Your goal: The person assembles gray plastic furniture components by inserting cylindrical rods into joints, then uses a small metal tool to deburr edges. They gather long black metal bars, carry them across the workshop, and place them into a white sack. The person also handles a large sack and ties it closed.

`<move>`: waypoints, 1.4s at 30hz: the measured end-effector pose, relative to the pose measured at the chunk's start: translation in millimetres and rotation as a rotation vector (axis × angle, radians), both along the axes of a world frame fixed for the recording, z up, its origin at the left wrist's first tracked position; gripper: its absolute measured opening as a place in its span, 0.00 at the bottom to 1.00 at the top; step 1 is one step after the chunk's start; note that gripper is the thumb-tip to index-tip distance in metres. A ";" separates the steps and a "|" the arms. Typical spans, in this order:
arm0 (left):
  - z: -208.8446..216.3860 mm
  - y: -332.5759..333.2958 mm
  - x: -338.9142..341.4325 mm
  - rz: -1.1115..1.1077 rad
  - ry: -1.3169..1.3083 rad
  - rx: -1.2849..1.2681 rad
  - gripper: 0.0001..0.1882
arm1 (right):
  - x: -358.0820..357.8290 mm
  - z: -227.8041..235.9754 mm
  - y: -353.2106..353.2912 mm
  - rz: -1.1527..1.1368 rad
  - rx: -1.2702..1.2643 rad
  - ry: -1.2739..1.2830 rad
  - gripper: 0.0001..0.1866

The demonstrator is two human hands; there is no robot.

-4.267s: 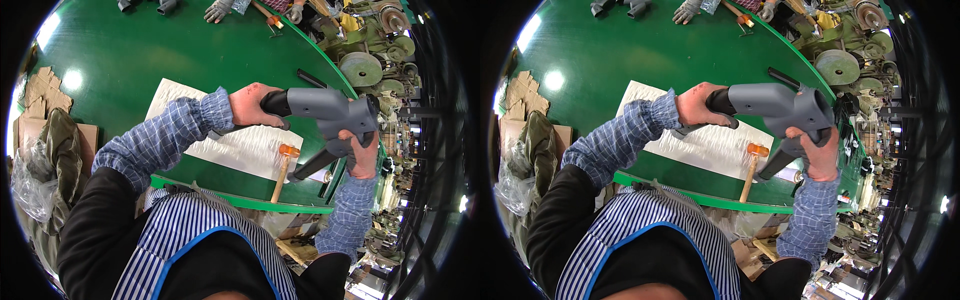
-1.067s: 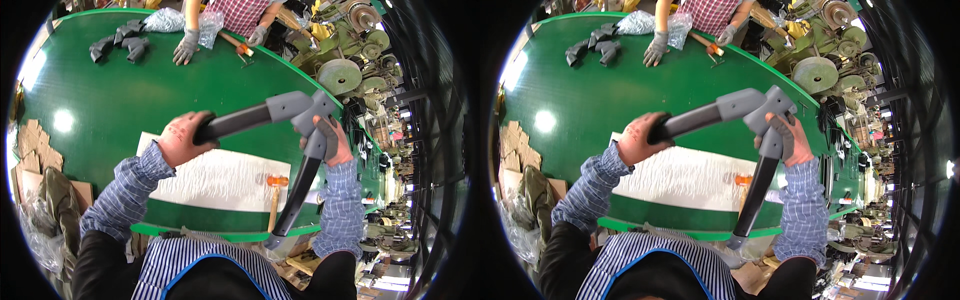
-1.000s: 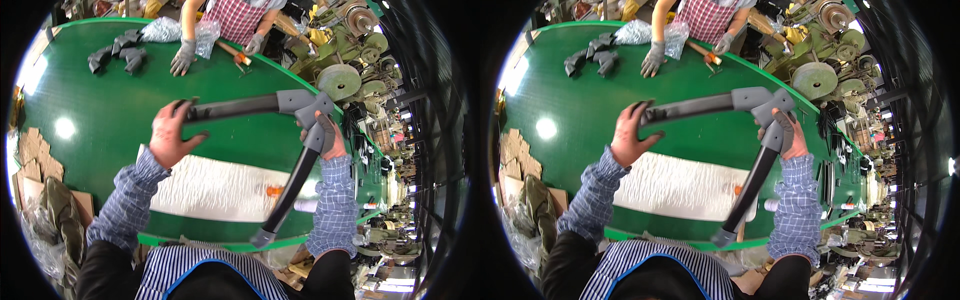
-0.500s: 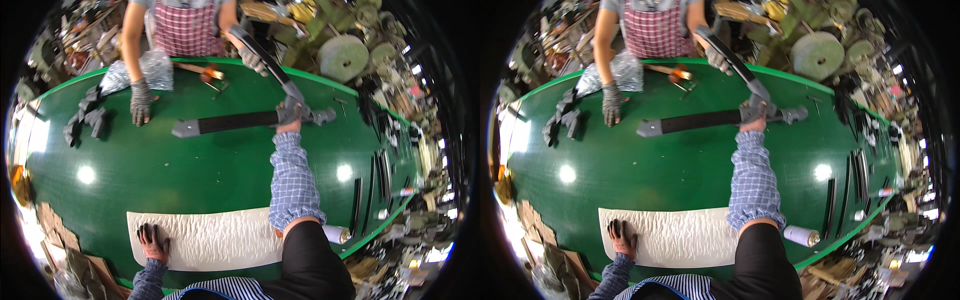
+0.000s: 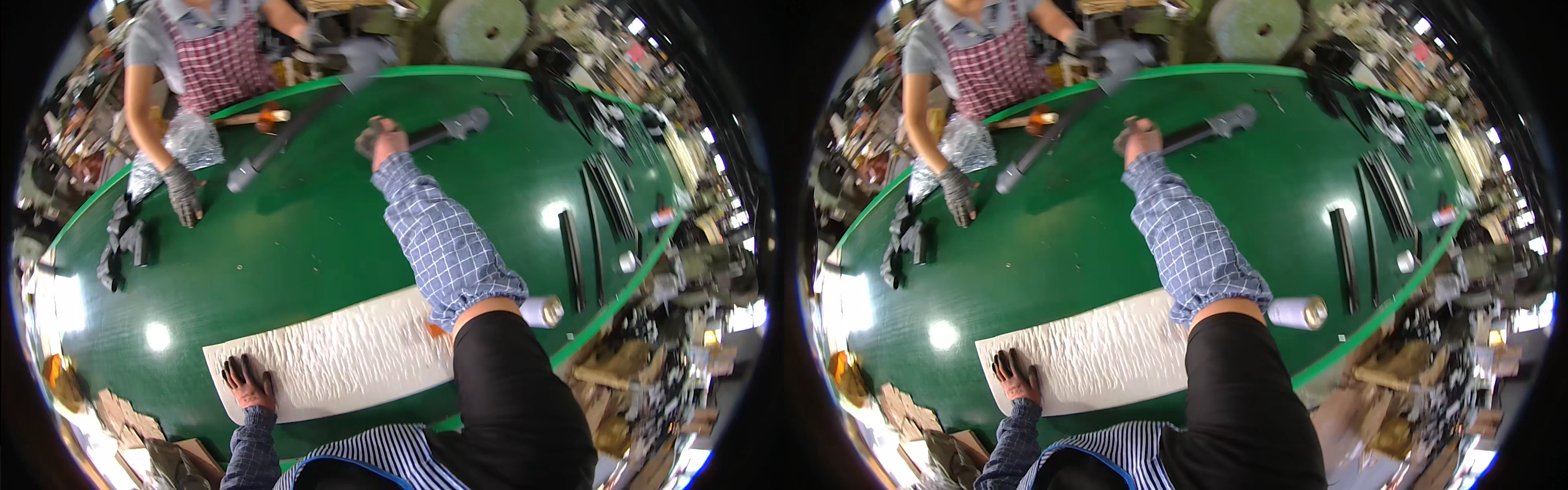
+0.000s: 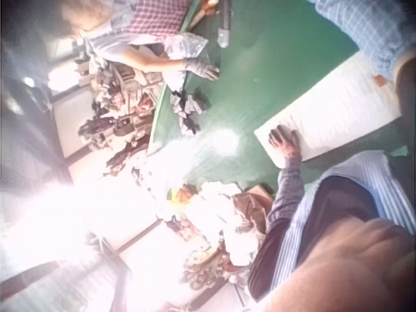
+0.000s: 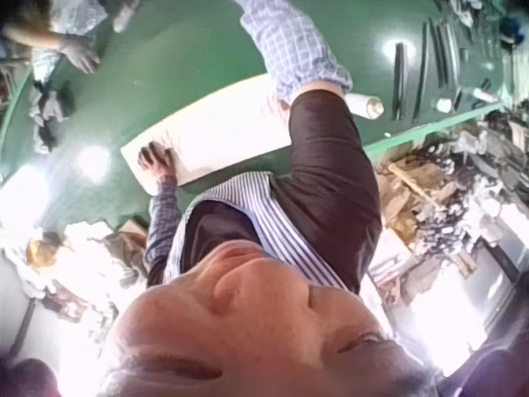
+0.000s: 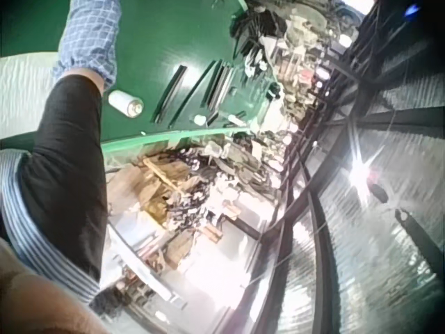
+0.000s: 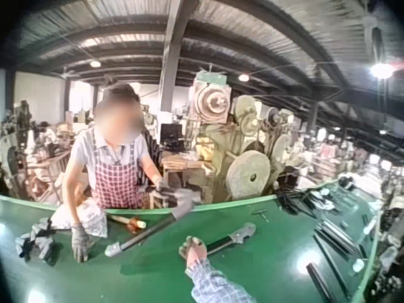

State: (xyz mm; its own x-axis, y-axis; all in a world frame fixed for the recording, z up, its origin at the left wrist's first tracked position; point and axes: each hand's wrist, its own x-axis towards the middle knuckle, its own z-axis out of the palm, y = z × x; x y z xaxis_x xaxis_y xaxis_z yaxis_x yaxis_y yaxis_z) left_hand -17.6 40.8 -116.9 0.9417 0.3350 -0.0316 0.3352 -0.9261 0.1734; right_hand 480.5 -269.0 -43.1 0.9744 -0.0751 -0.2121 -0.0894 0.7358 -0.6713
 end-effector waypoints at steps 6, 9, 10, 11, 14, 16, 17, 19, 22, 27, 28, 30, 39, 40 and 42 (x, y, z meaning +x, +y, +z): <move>-11.5 -5.0 -20.3 0.029 0.013 0.055 0.37 | -281.3 51.3 -80.1 0.184 -1.202 -0.488 0.08; -23.8 -3.5 -32.8 0.016 -0.030 0.120 0.36 | -379.1 85.5 -203.5 -0.051 -1.398 -0.251 0.07; -26.3 -1.0 -34.7 0.038 -0.007 0.105 0.36 | -394.7 90.4 -254.7 -0.236 -1.344 -0.186 0.05; -28.4 0.9 -35.2 0.024 -0.016 0.086 0.36 | -409.1 87.6 -304.2 -0.406 -1.319 -0.088 0.09; -24.5 -0.6 -34.4 0.042 -0.053 0.105 0.35 | -419.9 29.6 -431.2 -0.556 -1.559 0.260 0.12; -16.8 -20.2 -34.4 0.109 -0.117 0.191 0.35 | -415.8 -25.9 -499.6 -0.482 -1.869 0.435 0.21; -10.5 -35.6 -33.8 0.136 -0.109 0.141 0.35 | -406.8 -53.1 -527.0 -0.428 -2.042 0.420 0.29; 0.4 -87.0 -40.5 0.051 -0.203 0.091 0.34 | -388.4 -101.1 -560.1 -0.268 -2.239 0.601 0.42; 11.0 -188.3 -42.7 -0.095 -0.173 -0.067 0.35 | -366.2 -119.6 -600.0 -0.085 -2.221 0.552 0.37; 23.1 -312.1 -31.0 -0.288 0.087 -0.204 0.40 | -346.5 -104.8 -659.2 -0.023 -2.182 0.547 0.36; 24.0 -324.4 -27.1 -0.324 0.112 -0.211 0.40 | -347.2 -105.6 -674.9 -0.060 -2.186 0.467 0.34; 25.1 -338.7 -19.2 -0.350 0.139 -0.249 0.40 | -343.6 -118.9 -702.4 -0.363 -2.097 0.565 0.32; 15.0 -344.8 -20.7 -0.317 0.190 -0.230 0.39 | -322.3 -130.5 -730.6 -0.232 -2.033 0.307 0.13; 13.6 -345.0 -23.8 -0.335 0.189 -0.231 0.40 | -322.0 -120.5 -720.4 -0.220 -1.990 0.355 0.16; 11.3 -346.1 -30.5 -0.344 0.257 -0.211 0.40 | -324.8 -101.3 -697.6 -0.224 -1.951 0.440 0.25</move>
